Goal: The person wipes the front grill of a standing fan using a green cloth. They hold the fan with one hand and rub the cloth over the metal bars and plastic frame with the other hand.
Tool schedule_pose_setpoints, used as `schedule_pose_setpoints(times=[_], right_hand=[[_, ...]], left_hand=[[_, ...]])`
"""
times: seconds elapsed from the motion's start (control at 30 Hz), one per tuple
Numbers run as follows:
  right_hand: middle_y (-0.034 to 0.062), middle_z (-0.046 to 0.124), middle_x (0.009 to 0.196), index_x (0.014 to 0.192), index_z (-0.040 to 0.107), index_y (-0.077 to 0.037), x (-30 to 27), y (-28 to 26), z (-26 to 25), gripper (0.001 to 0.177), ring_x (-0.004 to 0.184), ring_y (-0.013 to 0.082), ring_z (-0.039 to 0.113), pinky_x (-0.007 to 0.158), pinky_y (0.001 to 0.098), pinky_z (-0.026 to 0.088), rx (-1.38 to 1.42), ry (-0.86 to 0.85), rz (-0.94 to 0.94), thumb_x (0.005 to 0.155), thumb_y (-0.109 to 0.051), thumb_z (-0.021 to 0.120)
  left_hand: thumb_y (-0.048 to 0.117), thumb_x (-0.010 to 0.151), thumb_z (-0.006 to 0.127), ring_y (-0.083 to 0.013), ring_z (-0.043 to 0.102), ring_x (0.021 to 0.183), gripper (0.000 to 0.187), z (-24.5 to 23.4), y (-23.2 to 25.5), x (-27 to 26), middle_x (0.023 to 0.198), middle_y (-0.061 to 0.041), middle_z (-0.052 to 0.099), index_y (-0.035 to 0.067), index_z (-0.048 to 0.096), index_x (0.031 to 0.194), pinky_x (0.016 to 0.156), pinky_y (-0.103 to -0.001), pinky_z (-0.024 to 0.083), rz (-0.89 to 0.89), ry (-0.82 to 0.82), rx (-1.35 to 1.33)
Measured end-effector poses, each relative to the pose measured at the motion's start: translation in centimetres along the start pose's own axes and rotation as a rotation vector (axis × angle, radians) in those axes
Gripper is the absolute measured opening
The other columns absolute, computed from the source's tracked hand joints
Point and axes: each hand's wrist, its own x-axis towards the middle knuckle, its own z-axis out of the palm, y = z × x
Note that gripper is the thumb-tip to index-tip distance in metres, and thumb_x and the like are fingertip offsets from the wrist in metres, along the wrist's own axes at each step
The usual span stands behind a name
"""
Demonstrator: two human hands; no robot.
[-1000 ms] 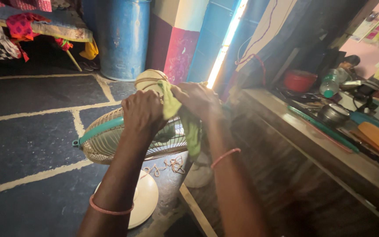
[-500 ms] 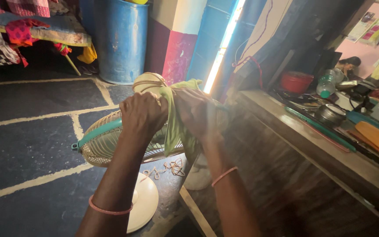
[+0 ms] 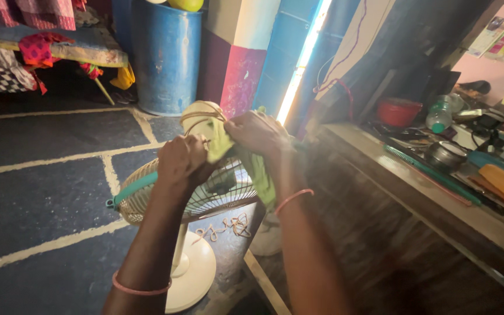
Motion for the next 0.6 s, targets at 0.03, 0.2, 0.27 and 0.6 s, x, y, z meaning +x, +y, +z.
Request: schedule_pose_setpoints(times=[0.03,0.2,0.27,0.6], right_hand=[[0.0119,0.075,0.106,0.111,0.076,-0.021,0.0,0.3,0.2,0.040,0.101,0.0337,0.071,0.090,0.0436,0.053,0.039,0.023,-0.090,0.092,-0.047,0.053],[0.0131,0.077,0.101,0.114,0.076,-0.021,1.0,1.6,0.6,0.035,0.097,0.0310,0.074,0.088,0.0411,0.055,0.148,-0.011,-0.153,0.094,-0.045,0.059],[0.0162,0.075,0.103,0.113,0.075,-0.018,1.5,1.8,0.5,0.035,0.098,0.0335,0.071,0.088,0.0432,0.053,0.064,-0.072,0.000,0.101,-0.044,0.055],[0.0221,0.078,0.093,0.103,0.080,-0.006,2.9,-2.4,1.0,0.043,0.086,0.0325,0.078,0.081,0.0428,0.058,0.058,-0.053,-0.032,0.094,-0.042,0.059]], left_hand=[[0.065,0.086,0.059,-0.0447,0.071,0.096,0.072,-0.2,0.2,-0.3,0.100,-0.030,0.071,-0.002,0.075,0.103,0.090,-0.052,0.054,-0.035,-0.002,-0.052],[0.051,0.094,0.046,-0.0492,0.069,0.096,0.063,-1.7,1.4,-0.8,0.097,-0.035,0.070,-0.005,0.076,0.097,0.095,-0.056,0.049,-0.074,0.075,-0.129],[0.049,0.093,0.048,-0.0476,0.070,0.095,0.060,-1.9,1.9,-1.0,0.096,-0.034,0.071,-0.004,0.076,0.093,0.096,-0.055,0.050,-0.064,0.060,-0.139],[0.071,0.079,0.067,-0.0465,0.070,0.091,0.075,-1.9,0.4,-0.8,0.088,-0.030,0.071,-0.003,0.075,0.087,0.087,-0.056,0.052,-0.036,0.078,-0.108]])
